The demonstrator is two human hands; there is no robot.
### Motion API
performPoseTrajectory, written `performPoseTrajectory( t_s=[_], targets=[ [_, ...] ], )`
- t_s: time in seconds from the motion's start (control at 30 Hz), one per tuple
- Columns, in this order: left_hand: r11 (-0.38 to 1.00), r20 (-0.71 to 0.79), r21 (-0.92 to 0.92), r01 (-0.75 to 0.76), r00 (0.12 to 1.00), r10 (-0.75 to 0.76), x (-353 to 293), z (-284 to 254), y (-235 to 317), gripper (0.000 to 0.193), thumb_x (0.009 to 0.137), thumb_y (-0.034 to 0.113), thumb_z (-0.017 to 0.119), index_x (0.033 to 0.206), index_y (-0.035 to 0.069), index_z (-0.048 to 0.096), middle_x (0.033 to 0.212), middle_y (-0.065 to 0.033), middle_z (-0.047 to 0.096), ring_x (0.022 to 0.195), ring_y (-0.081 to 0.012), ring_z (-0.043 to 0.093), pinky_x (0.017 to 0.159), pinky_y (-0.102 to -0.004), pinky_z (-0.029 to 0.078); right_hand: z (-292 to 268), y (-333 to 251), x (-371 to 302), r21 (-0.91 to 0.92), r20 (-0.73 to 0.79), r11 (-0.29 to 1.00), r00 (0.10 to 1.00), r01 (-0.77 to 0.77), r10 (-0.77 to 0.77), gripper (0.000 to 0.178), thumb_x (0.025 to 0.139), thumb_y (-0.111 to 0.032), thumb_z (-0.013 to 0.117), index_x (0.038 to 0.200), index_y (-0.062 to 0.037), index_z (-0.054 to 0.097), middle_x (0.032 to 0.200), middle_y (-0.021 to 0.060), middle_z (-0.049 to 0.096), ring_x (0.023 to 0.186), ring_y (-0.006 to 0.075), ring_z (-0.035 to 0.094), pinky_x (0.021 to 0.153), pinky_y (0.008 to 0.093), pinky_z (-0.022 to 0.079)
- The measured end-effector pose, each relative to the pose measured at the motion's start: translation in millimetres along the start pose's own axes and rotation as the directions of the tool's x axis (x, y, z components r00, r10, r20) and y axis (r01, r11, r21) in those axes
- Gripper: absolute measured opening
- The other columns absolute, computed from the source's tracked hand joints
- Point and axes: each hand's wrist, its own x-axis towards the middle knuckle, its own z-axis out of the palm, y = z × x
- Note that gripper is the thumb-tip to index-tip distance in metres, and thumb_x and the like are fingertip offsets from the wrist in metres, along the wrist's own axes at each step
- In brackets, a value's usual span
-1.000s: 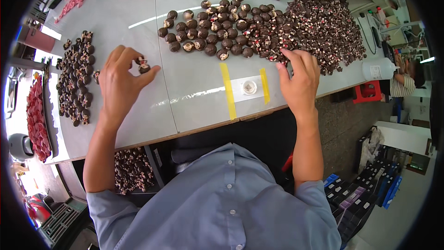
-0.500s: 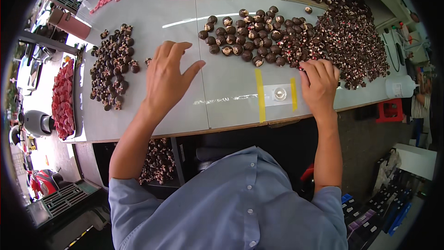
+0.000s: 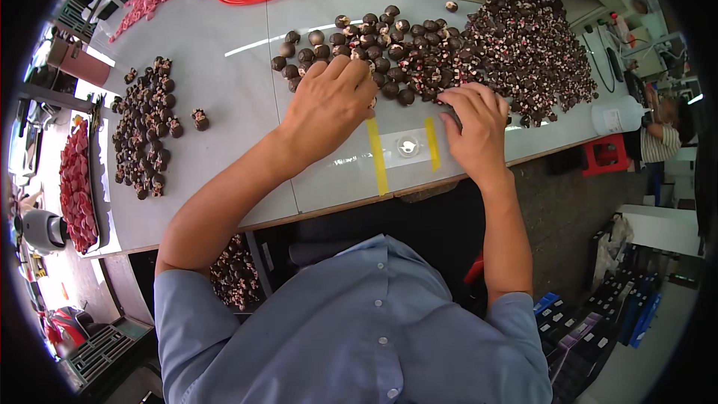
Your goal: The person assembles small industrial components by hand, joining plastic components and metal parts together at a factory workstation.
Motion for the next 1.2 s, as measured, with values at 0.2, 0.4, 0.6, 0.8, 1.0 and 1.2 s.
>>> performPoseTrajectory(
  t_s=[0.2,0.4,0.6,0.8,1.0,1.2],
  targets=[
    [0.964,0.043,-0.255,0.079,0.997,-0.07,-26.7,-22.7,13.5,0.032,0.079,0.013,0.088,0.104,0.007,0.068,0.097,-0.0088,0.065,0.085,-0.0282,0.067,0.073,-0.0417,0.054,2.8,6.9,13.2,-0.035,0.032,0.999,0.999,0.034,-0.032,0.03,0.083,-0.004,0.081,0.111,-0.0112,0.073,0.109,0.0027,0.072,0.115,0.0268,0.063,0.102,0.0457,0.04],
    [0.797,0.162,-0.556,0.237,0.971,-0.176,-45.0,-25.1,2.1,0.032,0.084,0.009,0.086,0.113,0.005,0.071,0.097,-0.0113,0.067,0.084,-0.0306,0.07,0.075,-0.041,0.058,-12.8,-4.0,8.5,-0.081,0.017,0.989,0.992,0.125,-0.124,0.023,0.084,-0.004,0.08,0.105,-0.0097,0.074,0.101,0.0033,0.071,0.107,0.0264,0.064,0.103,0.0457,0.041],
    [0.853,0.149,-0.487,0.189,0.98,-0.132,-52.2,-21.9,-0.2,0.032,0.084,0.011,0.087,0.112,0.006,0.075,0.099,-0.0115,0.067,0.086,-0.0307,0.069,0.076,-0.0413,0.058,-26.9,-23.2,-16.6,0.032,0.173,0.999,0.985,0.01,-0.016,0.026,0.085,-0.002,0.078,0.109,-0.0078,0.071,0.105,0.0066,0.071,0.105,0.0285,0.065,0.102,0.0446,0.042],
    [0.85,0.154,-0.489,0.194,0.979,-0.135,-54.2,-17.7,2.7,0.034,0.083,0.013,0.088,0.113,0.008,0.075,0.101,-0.0107,0.067,0.091,-0.0313,0.068,0.08,-0.0425,0.057,-26.5,-23.0,-16.3,0.019,0.17,0.997,0.983,-0.07,0.066,0.028,0.084,0.001,0.078,0.11,-0.0057,0.07,0.113,0.0088,0.07,0.109,0.0303,0.066,0.095,0.0432,0.045],
    [0.842,0.15,-0.495,0.216,0.975,-0.162,-55.4,-19.8,3.7,0.034,0.082,0.013,0.087,0.114,0.008,0.075,0.1,-0.011,0.066,0.09,-0.0321,0.067,0.079,-0.0428,0.057,-28.3,-33.1,-20.0,0.43,0.136,0.879,0.978,-0.205,0.161,0.029,0.086,0.013,0.075,0.111,-0.0003,0.069,0.113,0.0105,0.07,0.097,0.0209,0.069,0.089,0.0348,0.056],
    [0.839,0.131,-0.498,0.22,0.975,-0.179,-59.1,-16.8,4.5,0.033,0.081,0.012,0.087,0.112,0.008,0.075,0.1,-0.0099,0.066,0.091,-0.0317,0.067,0.078,-0.0427,0.057,-27.3,-41.3,-20.7,0.535,0.255,0.773,0.937,-0.341,0.237,0.035,0.081,0.01,0.081,0.113,-0.0021,0.075,0.109,0.011,0.075,0.09,0.0208,0.073,0.08,0.0346,0.058]
  ],
)
